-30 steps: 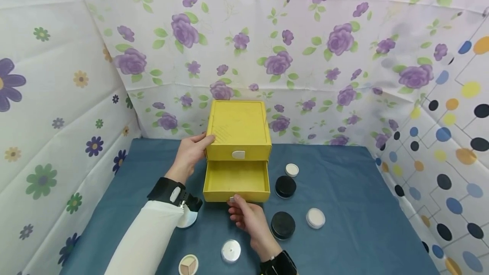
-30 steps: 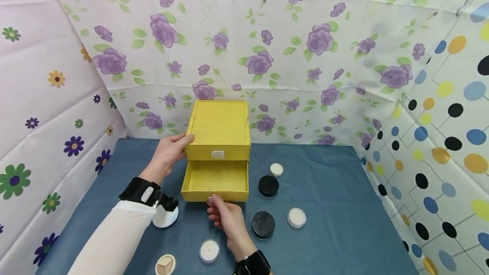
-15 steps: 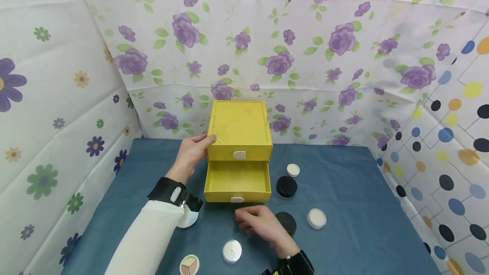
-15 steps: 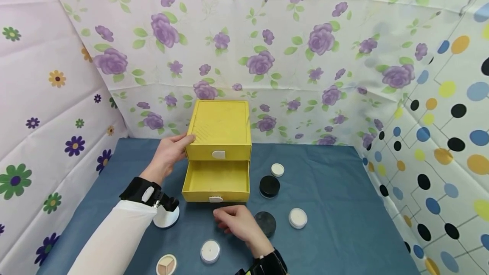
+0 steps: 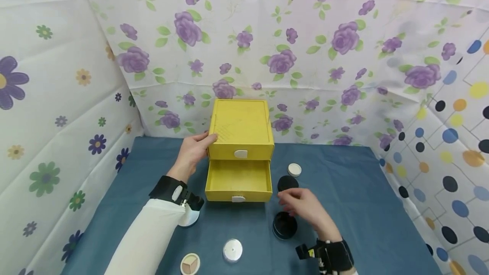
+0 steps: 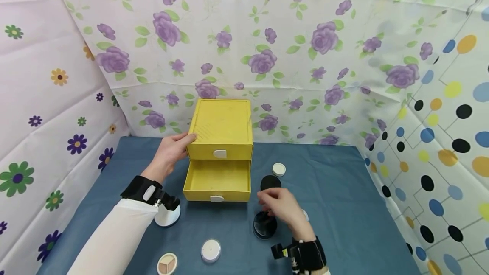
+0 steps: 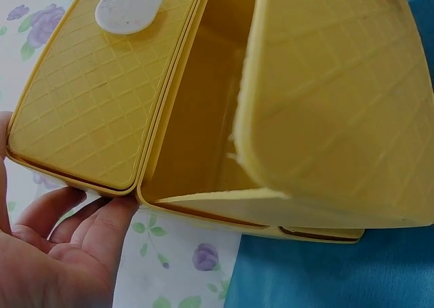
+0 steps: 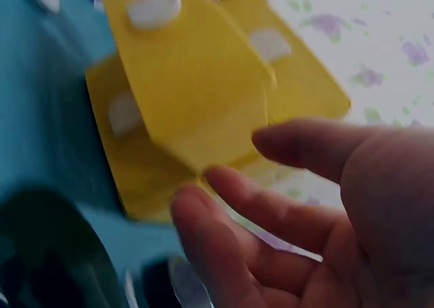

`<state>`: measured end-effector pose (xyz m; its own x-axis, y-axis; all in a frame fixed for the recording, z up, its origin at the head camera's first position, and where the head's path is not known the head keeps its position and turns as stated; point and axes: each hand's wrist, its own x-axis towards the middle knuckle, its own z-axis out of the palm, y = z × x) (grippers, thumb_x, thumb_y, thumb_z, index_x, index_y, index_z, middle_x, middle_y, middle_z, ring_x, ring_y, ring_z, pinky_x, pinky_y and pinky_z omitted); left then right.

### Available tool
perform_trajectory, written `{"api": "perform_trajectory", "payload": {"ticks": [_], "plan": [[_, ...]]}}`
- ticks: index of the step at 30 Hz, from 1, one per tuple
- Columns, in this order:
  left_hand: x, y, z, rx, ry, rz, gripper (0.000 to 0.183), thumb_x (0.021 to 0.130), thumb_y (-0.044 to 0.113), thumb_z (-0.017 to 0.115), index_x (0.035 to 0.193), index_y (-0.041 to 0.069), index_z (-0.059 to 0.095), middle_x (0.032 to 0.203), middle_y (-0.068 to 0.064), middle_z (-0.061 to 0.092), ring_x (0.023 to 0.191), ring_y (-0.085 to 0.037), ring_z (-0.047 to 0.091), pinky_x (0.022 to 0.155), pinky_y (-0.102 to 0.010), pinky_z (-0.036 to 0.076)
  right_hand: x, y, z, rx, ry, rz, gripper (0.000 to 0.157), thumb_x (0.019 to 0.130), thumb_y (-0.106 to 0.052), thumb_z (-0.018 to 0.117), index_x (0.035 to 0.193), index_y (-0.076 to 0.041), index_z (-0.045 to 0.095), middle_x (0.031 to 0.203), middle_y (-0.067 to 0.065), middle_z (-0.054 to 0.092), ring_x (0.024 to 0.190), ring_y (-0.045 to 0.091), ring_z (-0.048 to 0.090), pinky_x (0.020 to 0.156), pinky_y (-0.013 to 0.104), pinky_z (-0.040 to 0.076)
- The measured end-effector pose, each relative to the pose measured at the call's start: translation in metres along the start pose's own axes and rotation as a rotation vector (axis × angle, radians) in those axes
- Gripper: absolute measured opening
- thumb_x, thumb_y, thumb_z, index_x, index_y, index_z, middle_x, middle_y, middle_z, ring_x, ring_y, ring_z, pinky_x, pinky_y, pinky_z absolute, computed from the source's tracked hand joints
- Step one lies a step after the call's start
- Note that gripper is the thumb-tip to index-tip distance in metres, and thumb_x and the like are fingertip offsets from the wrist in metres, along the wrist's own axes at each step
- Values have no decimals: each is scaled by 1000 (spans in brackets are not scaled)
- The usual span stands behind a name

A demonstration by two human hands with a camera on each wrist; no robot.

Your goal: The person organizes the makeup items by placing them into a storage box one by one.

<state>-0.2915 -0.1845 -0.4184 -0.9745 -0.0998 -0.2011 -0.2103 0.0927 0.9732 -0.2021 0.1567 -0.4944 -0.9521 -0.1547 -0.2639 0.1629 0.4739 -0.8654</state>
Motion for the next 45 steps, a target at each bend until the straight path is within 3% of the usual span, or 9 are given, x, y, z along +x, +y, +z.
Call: {"api": "perform_trajectory", "payload": {"ticks": [5,10,16,23,33,45], "plan": [[0,0,-1,2,-1,-7,74,86,49,73,147,16,48,151,-5,44,121,-22,54,104,-43,46,16,10,-17,-136,211,20,33,96,-41,65,115,-15,71,102,7,71,86,23,68,73,39,59],[0,0,-2,16,0,-9,74,86,50,73,147,17,48,149,-7,46,119,-22,55,103,-43,47,31,18,-20,-364,310,2,42,95,-41,65,126,-13,66,109,13,70,93,28,65,75,47,56],[1,-1,-2,12,-7,-5,74,86,50,73,147,16,48,148,-8,47,118,-22,57,102,-44,48,43,22,-13,-445,281,12,63,93,-49,65,140,-8,54,128,23,60,109,36,59,86,55,52],[1,-1,1,1,-13,-7,76,85,52,74,147,17,48,150,-6,45,117,-21,57,102,-43,48,50,25,-8,-484,262,63,77,90,-56,65,148,-8,46,137,25,53,115,40,54,90,59,49],[0,0,1,2,-6,-11,75,85,52,73,147,18,48,149,-7,46,117,-22,57,103,-43,47,56,26,-7,-505,257,78,75,90,-51,69,145,-4,46,132,27,56,114,40,55,91,59,50],[-2,-1,-3,9,-9,-18,78,84,54,73,148,19,47,152,-6,43,120,-23,55,105,-45,45,55,23,1,-467,272,31,72,90,-44,72,143,-3,44,128,27,59,109,38,58,87,57,51]]}}
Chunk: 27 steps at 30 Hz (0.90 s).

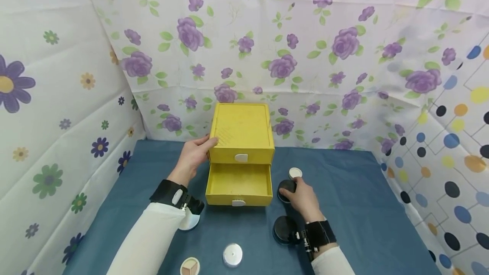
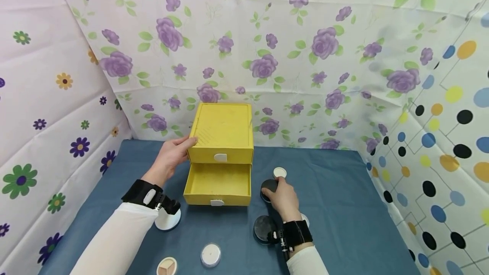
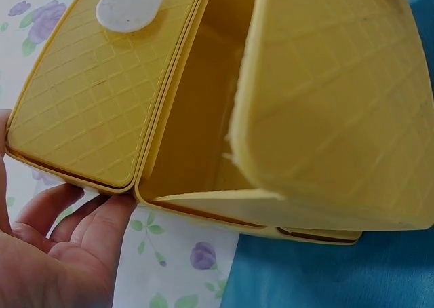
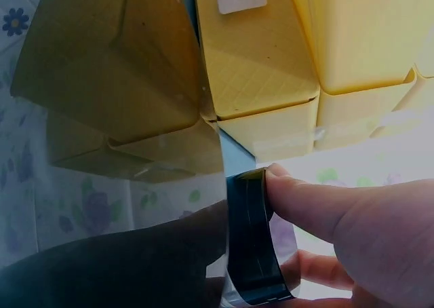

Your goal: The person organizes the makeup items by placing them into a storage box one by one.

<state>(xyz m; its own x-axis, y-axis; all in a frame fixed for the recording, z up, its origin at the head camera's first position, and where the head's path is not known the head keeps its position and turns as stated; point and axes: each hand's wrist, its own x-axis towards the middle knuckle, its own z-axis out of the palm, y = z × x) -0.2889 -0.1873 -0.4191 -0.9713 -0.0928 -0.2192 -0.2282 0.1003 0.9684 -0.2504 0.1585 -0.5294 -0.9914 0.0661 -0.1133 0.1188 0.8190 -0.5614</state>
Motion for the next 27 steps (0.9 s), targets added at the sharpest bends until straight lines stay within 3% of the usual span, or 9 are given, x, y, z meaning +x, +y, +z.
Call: {"api": "perform_trajectory", "payload": {"ticks": [12,27], "plan": [[0,-1,1,4,2,3,77,83,56,73,147,20,48,152,-5,43,122,-23,53,106,-46,43,-2,4,3,22,18,5,73,89,-43,73,143,-3,44,127,26,59,107,36,59,85,54,52],[0,-1,2,-20,-3,8,76,84,54,73,148,19,47,150,-6,45,118,-21,56,104,-43,46,-1,6,2,25,-15,25,74,90,-45,71,146,-6,41,134,25,55,116,38,55,92,58,49]]}}
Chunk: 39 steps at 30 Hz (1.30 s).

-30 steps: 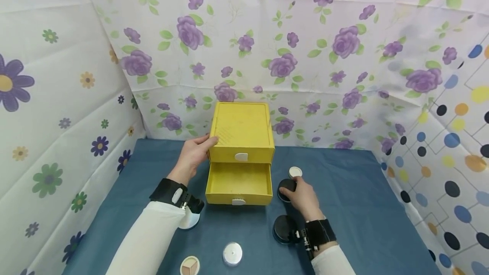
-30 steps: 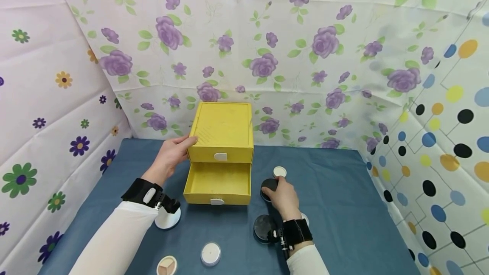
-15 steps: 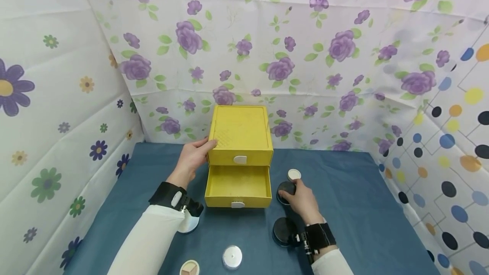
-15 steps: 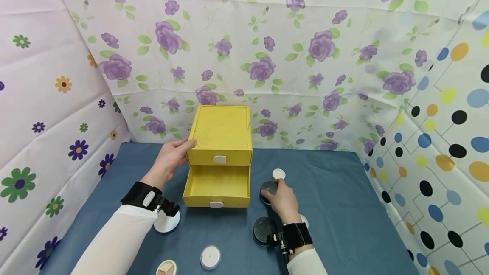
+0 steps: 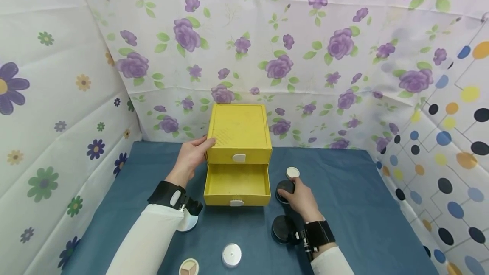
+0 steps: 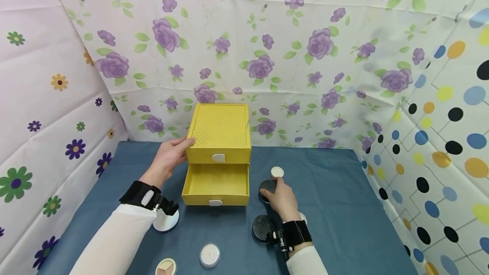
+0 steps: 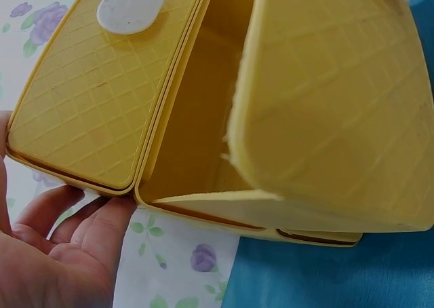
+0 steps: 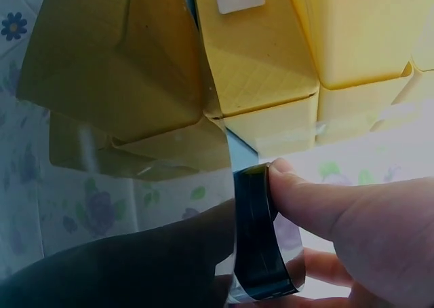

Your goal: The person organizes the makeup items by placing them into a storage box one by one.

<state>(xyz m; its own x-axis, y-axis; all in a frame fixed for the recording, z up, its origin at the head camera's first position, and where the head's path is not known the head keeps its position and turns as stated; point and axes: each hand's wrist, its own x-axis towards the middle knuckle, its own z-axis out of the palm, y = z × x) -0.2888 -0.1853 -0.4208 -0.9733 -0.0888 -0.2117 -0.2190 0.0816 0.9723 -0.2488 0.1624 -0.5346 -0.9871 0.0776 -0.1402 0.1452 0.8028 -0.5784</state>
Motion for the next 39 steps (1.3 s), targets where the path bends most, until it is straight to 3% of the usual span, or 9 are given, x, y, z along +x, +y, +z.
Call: {"api": "perform_trajectory", "payload": {"ticks": [15,22,28,33,39], "plan": [[2,-1,1,4,6,-2,73,86,52,72,146,19,49,148,-5,47,116,-20,58,104,-43,47,3,-1,-5,-4,-16,-13,78,86,-46,75,145,-5,46,136,27,50,122,42,47,97,62,44],[1,0,0,0,13,-4,74,85,53,73,147,20,49,149,-5,46,116,-20,58,103,-43,48,6,4,-6,40,-44,27,79,83,-50,76,144,-8,47,138,25,49,122,39,47,97,61,45],[0,1,-1,12,9,-6,76,84,54,73,148,20,47,149,-5,46,117,-21,58,103,-43,47,6,9,-5,115,-92,45,75,88,-50,72,146,-9,46,140,22,50,121,38,49,96,59,46],[1,2,-1,8,4,-5,77,84,55,73,147,20,48,150,-5,45,117,-21,58,103,-43,47,4,10,-7,191,-126,20,66,95,-42,66,147,-7,45,133,21,54,108,32,56,84,50,52],[2,0,-1,8,-1,1,77,84,55,73,148,20,47,151,-5,44,118,-21,57,104,-43,46,3,14,-8,401,-135,-6,56,100,-37,60,147,-10,44,130,19,54,104,27,59,78,43,58]]}}
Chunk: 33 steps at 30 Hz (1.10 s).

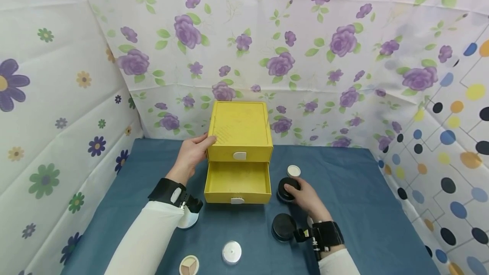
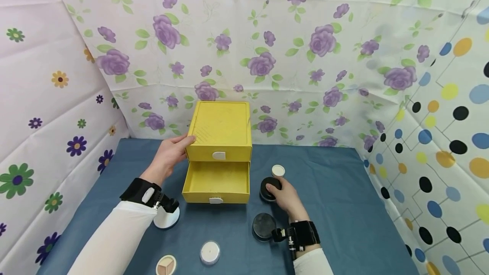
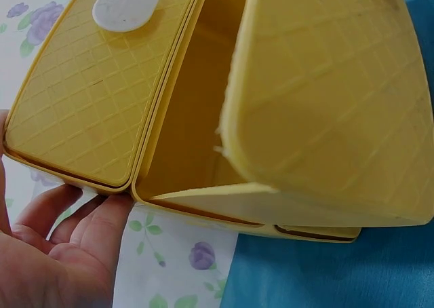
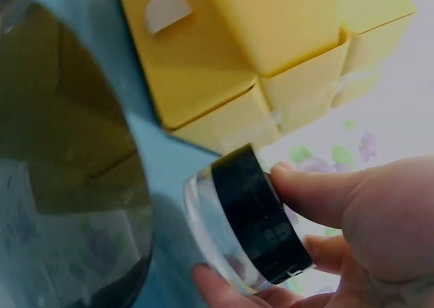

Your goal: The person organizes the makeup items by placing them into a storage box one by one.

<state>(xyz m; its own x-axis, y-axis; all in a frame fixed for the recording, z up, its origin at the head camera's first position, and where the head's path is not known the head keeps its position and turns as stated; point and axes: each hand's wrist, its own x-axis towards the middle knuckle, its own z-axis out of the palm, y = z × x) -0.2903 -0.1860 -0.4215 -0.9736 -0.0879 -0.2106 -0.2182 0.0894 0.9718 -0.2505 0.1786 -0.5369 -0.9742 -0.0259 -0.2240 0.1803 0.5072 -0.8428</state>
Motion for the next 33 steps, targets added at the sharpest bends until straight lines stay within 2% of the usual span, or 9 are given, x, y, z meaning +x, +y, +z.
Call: {"api": "perform_trajectory", "payload": {"ticks": [3,9,13,19,26,33], "plan": [[0,0,0,4,9,-4,76,84,54,72,147,20,48,151,-4,43,119,-20,56,104,-42,47,-2,-3,-3,109,-3,-24,50,102,-36,57,145,-13,45,132,17,53,106,27,58,82,45,57],[-1,1,0,-1,5,-8,77,84,55,73,148,20,47,152,-4,43,120,-20,55,103,-41,47,-16,-19,-11,210,-15,-52,53,101,-40,58,146,-14,44,125,17,55,100,26,61,87,53,54],[-1,2,0,-1,6,-5,78,84,55,73,148,20,47,152,-4,43,120,-20,55,103,-41,47,-24,-32,-14,207,1,-66,59,96,-48,62,145,-18,47,121,15,58,93,27,62,86,55,53],[-1,2,1,-3,8,-8,77,84,55,73,148,21,47,151,-4,44,119,-20,56,103,-41,47,-38,-49,-16,255,54,-98,62,92,-56,62,144,-24,48,127,10,55,101,25,62,89,51,54],[-1,1,1,-3,9,-13,77,84,55,73,148,21,47,152,-5,43,120,-20,56,104,-41,46,-52,-72,-10,310,66,-164,56,93,-53,63,140,-25,51,129,9,55,106,21,62,84,40,58],[-1,1,1,-9,6,-10,77,84,54,73,148,20,47,151,-5,44,119,-21,56,103,-41,47,-61,-93,9,253,40,-255,51,94,-47,66,138,-23,55,127,10,57,100,24,63,80,44,59]]}}
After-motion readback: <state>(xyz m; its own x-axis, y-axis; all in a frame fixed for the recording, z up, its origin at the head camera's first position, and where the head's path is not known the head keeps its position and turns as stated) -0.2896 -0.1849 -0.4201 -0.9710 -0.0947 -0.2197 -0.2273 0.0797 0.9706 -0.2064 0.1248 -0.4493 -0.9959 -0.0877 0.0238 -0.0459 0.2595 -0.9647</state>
